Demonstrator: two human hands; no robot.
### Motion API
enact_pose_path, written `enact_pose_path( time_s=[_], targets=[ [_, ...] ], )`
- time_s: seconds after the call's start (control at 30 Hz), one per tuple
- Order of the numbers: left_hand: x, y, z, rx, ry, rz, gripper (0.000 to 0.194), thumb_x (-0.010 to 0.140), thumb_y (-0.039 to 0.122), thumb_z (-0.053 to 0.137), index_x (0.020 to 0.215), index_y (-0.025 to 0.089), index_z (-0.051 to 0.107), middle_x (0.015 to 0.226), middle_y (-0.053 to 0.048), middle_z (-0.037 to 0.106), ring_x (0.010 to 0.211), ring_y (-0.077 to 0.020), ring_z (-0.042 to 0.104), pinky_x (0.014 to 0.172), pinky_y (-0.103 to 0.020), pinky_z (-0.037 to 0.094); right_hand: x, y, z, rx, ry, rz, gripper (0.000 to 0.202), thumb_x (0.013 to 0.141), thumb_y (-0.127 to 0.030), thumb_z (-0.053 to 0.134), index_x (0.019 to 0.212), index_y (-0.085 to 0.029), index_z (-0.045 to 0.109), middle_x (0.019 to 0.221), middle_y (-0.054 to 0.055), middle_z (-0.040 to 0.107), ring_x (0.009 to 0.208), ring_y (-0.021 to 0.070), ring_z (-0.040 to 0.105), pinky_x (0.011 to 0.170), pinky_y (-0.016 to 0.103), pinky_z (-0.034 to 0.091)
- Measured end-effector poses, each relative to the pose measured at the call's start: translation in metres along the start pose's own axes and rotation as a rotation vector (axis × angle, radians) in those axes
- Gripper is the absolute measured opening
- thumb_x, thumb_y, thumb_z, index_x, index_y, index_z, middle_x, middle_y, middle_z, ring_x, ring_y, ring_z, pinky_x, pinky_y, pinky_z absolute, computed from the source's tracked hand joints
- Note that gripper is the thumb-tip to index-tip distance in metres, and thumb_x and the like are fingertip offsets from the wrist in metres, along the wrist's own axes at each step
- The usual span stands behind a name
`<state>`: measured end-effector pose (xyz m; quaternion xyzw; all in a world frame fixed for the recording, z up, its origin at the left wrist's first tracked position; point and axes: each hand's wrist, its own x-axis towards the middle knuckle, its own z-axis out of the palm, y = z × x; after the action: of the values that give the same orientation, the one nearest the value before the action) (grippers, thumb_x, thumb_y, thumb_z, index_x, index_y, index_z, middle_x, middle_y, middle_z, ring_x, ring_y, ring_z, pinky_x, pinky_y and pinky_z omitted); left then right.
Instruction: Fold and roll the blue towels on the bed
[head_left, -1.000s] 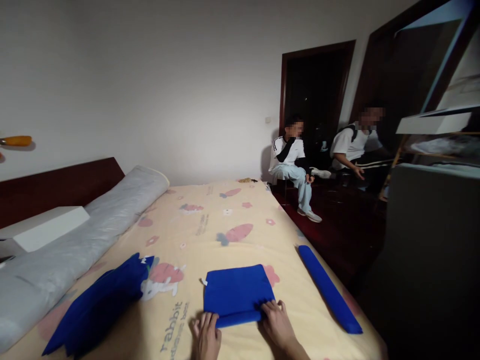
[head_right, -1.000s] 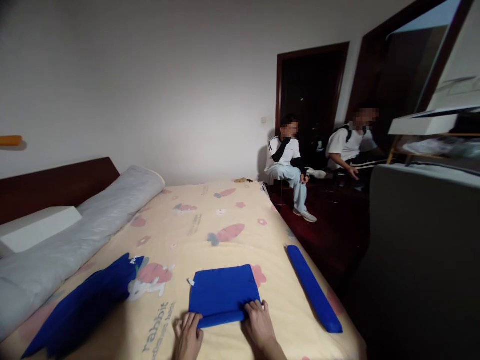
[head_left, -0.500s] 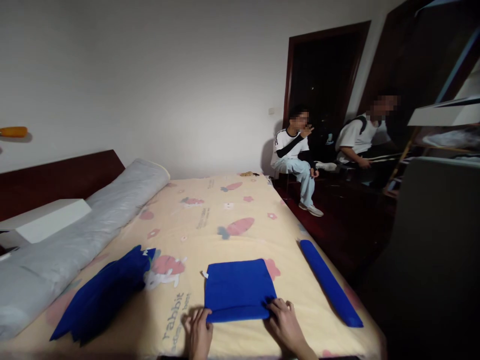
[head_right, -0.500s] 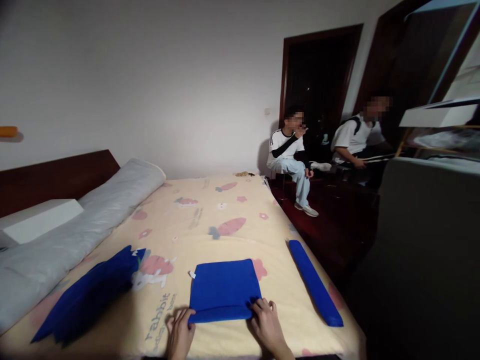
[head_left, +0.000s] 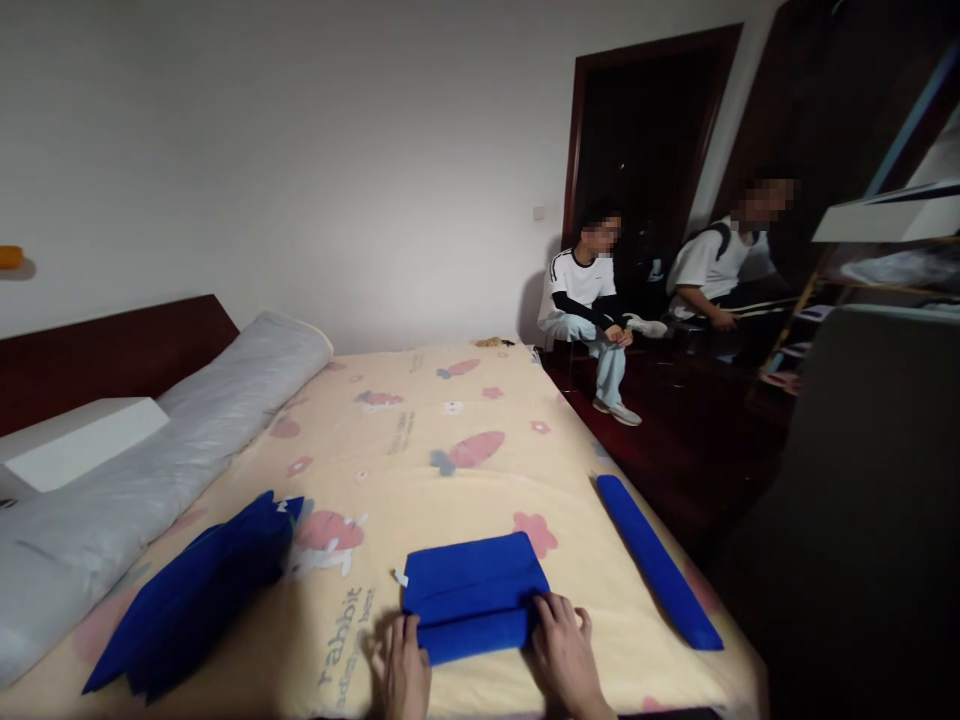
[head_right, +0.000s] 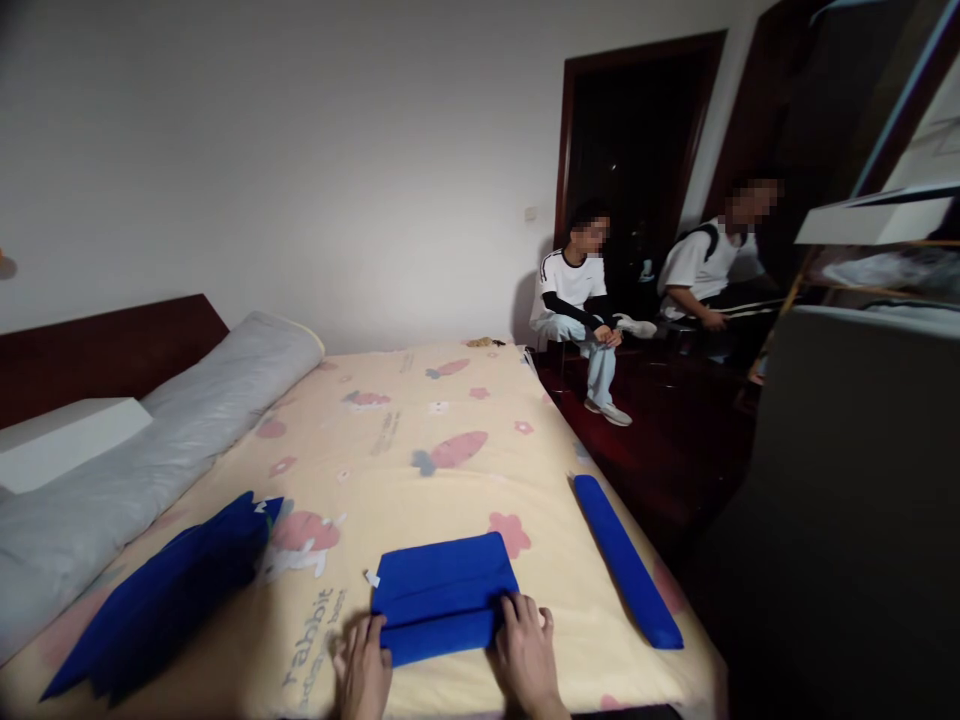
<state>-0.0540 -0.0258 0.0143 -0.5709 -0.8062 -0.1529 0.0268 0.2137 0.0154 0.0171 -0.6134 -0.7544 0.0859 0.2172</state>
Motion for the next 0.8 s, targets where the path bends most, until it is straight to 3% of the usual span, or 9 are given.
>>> enact_pose_path(
  time_s=[0.17, 0.23, 0.3, 0.4, 0.47, 0.57, 0.63, 0.73, 0.8],
  targets=[
    [-0.013, 0.038, 0.035, -0.19, 0.027, 0.319, 0.045, 0.082, 0.008, 0.04, 0.115, 0.022, 0.068, 0.117, -0.005, 0.071, 0.114, -0.0189, 0.061, 0.102, -0.035, 0.044, 0.001, -0.049, 0.02, 0.132, -0.118, -0.197, 0.049, 0.076, -0.014, 0.045, 0.122, -0.023, 0.062, 0.124, 0.006, 0.066, 0.115, 0.0232, 0.056, 0.11, 0.04, 0.026],
    [-0.014, 0.044, 0.042, -0.223, 0.025, 0.407, 0.042, 0.089, 0.015, 0.037, 0.117, 0.024, 0.067, 0.119, -0.004, 0.071, 0.113, -0.0176, 0.062, 0.101, -0.034, 0.046, 0.002, -0.052, 0.027, 0.174, -0.164, -0.296, 0.05, 0.08, -0.015, 0.044, 0.127, -0.022, 0.06, 0.126, 0.005, 0.065, 0.117, 0.0206, 0.056, 0.111, 0.038, 0.027],
    [-0.011, 0.037, 0.045, -0.217, 0.042, 0.448, 0.04, 0.094, 0.023, 0.037, 0.122, 0.026, 0.065, 0.122, -0.002, 0.07, 0.113, -0.0165, 0.062, 0.1, -0.034, 0.047, 0.003, -0.04, 0.033, 0.157, -0.15, -0.349, 0.049, 0.086, -0.019, 0.041, 0.133, -0.022, 0.056, 0.133, 0.005, 0.062, 0.123, 0.0207, 0.054, 0.112, 0.039, 0.027],
    [-0.005, 0.006, 0.047, -0.154, 0.103, 0.419, 0.039, 0.094, 0.029, 0.04, 0.125, 0.029, 0.063, 0.127, -0.002, 0.068, 0.115, -0.0168, 0.061, 0.1, -0.034, 0.046, 0.005, -0.004, 0.038, 0.071, -0.014, -0.263, 0.043, 0.096, -0.029, 0.037, 0.133, -0.022, 0.057, 0.139, 0.007, 0.057, 0.13, 0.0238, 0.049, 0.112, 0.044, 0.028],
    [-0.003, -0.016, 0.049, -0.098, 0.175, 0.307, 0.037, 0.093, 0.029, 0.042, 0.122, 0.029, 0.065, 0.127, -0.003, 0.068, 0.116, -0.0188, 0.061, 0.099, -0.037, 0.045, 0.005, 0.017, 0.039, 0.013, 0.069, -0.151, 0.042, 0.098, -0.035, 0.035, 0.129, -0.023, 0.061, 0.137, 0.007, 0.058, 0.131, 0.0268, 0.048, 0.111, 0.049, 0.03],
    [-0.004, -0.024, 0.056, -0.049, 0.268, 0.134, 0.036, 0.091, 0.028, 0.042, 0.114, 0.027, 0.07, 0.123, -0.005, 0.07, 0.117, -0.023, 0.061, 0.097, -0.043, 0.045, 0.004, 0.019, 0.036, -0.009, 0.105, -0.069, 0.043, 0.098, -0.036, 0.034, 0.129, -0.023, 0.061, 0.139, 0.008, 0.056, 0.134, 0.0294, 0.044, 0.11, 0.053, 0.031],
    [-0.006, -0.009, 0.06, -0.095, 0.248, 0.18, 0.039, 0.089, 0.022, 0.041, 0.114, 0.026, 0.07, 0.122, -0.005, 0.07, 0.116, -0.0222, 0.062, 0.097, -0.042, 0.046, 0.005, 0.0, 0.034, 0.048, 0.053, -0.126, 0.044, 0.099, -0.034, 0.032, 0.133, -0.024, 0.058, 0.143, 0.008, 0.052, 0.136, 0.0273, 0.042, 0.111, 0.05, 0.031],
    [-0.007, 0.026, 0.061, -0.21, 0.115, 0.406, 0.043, 0.089, 0.019, 0.037, 0.119, 0.026, 0.068, 0.124, -0.005, 0.07, 0.115, -0.0184, 0.063, 0.098, -0.036, 0.048, 0.011, -0.034, 0.034, 0.168, -0.14, -0.308, 0.044, 0.1, -0.036, 0.032, 0.136, -0.026, 0.055, 0.142, 0.006, 0.053, 0.134, 0.0224, 0.046, 0.111, 0.041, 0.033],
    [-0.002, 0.037, 0.057, -0.222, 0.05, 0.437, 0.043, 0.09, 0.023, 0.037, 0.122, 0.025, 0.066, 0.127, -0.005, 0.068, 0.116, -0.0185, 0.062, 0.098, -0.036, 0.049, 0.017, -0.041, 0.036, 0.174, -0.205, -0.316, 0.044, 0.1, -0.041, 0.034, 0.135, -0.027, 0.056, 0.141, 0.006, 0.054, 0.132, 0.0224, 0.048, 0.111, 0.04, 0.034]
  ],
)
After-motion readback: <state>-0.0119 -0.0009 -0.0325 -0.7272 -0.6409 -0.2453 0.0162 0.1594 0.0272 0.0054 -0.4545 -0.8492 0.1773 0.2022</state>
